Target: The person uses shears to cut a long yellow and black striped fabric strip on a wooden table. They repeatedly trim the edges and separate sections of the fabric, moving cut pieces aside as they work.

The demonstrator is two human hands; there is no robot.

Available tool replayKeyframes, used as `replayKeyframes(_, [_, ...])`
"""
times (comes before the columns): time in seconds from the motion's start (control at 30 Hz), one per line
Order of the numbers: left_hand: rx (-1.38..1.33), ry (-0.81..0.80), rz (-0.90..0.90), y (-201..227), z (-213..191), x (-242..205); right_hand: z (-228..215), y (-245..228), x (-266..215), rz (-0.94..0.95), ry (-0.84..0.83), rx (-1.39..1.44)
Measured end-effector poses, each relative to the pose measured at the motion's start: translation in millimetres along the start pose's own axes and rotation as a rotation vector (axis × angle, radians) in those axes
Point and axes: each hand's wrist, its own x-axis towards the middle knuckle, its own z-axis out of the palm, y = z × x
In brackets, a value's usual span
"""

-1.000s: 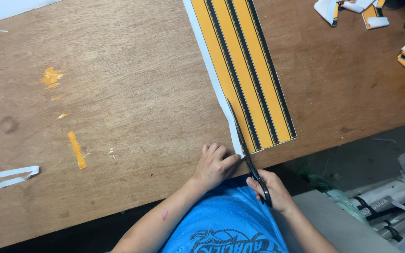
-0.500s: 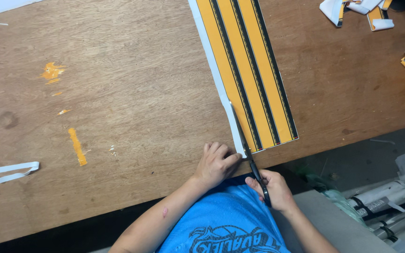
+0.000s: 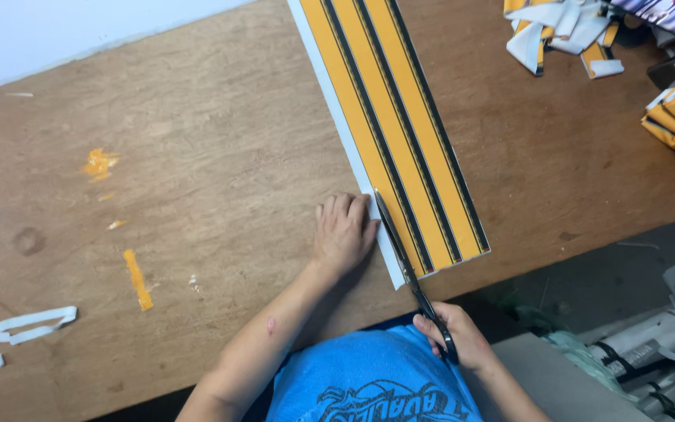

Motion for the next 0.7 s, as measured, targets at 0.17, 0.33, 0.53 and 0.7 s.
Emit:
replayKeyframes(0.17, [0.033,0.018,0.008,-11,12,8,6,-17,7,-0.022,0.052,-0.076])
replayKeyframes(0.33, [-0.020,0.051,0.057,-16,10,5,6,-35,17,-0.017,0.074,-0.122])
replayKeyframes(0.53, [-0.040,0.043,0.066,-17,7,7,9,-44,22,0.014,0.105,-0.156])
replayKeyframes(0.7, [-0.040,0.039,0.055,-16,6,6,8,-39,22,0.018,0.115,-0.152])
